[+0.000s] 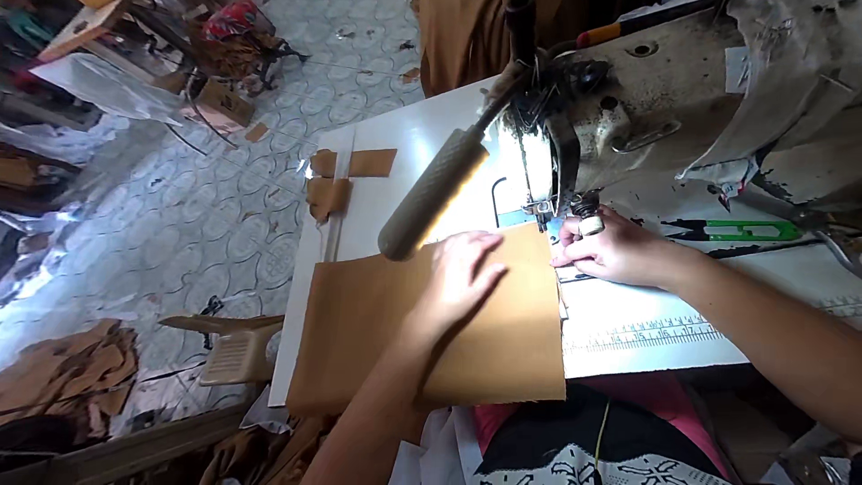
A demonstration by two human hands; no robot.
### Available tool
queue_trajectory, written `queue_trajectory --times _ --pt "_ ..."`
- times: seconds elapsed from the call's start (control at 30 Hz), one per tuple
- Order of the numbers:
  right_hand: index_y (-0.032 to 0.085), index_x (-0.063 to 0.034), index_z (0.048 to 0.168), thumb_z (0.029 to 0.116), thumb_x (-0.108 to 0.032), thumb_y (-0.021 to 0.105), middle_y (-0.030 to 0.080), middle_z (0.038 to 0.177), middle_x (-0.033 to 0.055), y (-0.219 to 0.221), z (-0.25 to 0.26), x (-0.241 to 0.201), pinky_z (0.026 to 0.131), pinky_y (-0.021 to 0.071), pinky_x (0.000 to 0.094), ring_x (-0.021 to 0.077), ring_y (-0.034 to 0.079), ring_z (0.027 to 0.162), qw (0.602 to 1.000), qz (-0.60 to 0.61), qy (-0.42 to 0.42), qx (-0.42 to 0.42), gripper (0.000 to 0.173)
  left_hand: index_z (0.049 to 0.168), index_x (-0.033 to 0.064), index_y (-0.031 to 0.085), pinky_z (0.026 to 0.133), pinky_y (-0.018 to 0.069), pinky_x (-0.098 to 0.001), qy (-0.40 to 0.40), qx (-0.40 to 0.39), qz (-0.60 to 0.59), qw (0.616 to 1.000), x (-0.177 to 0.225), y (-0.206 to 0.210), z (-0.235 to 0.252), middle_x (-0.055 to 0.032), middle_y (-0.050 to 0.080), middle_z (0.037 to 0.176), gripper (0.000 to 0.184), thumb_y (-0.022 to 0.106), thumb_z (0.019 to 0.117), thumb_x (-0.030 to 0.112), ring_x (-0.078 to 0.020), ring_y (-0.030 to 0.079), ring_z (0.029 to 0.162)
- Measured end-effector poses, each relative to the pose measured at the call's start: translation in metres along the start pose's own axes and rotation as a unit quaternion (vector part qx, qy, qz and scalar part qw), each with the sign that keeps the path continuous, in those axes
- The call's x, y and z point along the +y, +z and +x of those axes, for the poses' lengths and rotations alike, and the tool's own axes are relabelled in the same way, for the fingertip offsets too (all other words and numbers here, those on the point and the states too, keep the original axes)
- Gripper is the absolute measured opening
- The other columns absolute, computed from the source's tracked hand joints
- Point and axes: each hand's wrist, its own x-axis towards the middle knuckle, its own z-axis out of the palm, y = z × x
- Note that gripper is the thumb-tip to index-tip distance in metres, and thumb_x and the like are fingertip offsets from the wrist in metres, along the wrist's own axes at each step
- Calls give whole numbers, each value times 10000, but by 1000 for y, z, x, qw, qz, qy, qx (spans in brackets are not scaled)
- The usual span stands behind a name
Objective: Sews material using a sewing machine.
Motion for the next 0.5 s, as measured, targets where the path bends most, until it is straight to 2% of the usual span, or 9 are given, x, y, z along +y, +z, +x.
queue_trajectory --times 0.03,0.1,0.17,0.23,0.37,0.5 --pt "835 -174 978 921 -59 648 726 1026 99 -1 0 -1 971 469 515 284 665 1035 1000 1 2 -5 227 1275 93 709 1062 408 -599 19 -33 -5 999 12 5 9 -144 679 1263 435 589 999 407 -337 599 1242" --pt "835 -169 958 909 -50 643 727 1015 91 -1 -1 0 972 462 514 273 664 1025 1000 3 -2 -4 230 1105 69 741 1019 395 -597 30 -86 -8 996 28 12 24 -144 687 1096 308 659 967 332 -331 625 1125" --pt "833 -163 971 927 -52 629 724 1027 94 -4 -1 -1 986 453 510 273 656 1041 1000 11 8 -17 237 935 42 703 984 370 -557 12 -132 -24 991 33 13 35 -135 634 964 226 655 981 258 -308 602 1036" --pt "833 -165 970 925 -63 618 727 1020 93 -4 -2 1 962 461 506 274 663 1041 1000 13 0 -16 242 899 32 690 983 373 -553 9 -126 -33 991 32 15 38 -132 623 946 228 633 996 230 -296 601 1022" --pt "830 -156 977 927 -53 622 720 1036 97 -7 -2 4 956 450 506 271 652 1035 999 28 0 -33 238 879 30 687 979 372 -567 1 -57 -29 998 31 25 36 -137 642 950 227 631 987 222 -299 617 1019" --pt "828 -152 960 934 -73 607 729 1008 83 -6 -2 5 956 459 490 257 660 1029 999 15 -22 -19 236 869 38 683 991 362 -582 -13 -51 -19 998 34 27 35 -135 637 942 224 634 978 227 -305 618 1020"
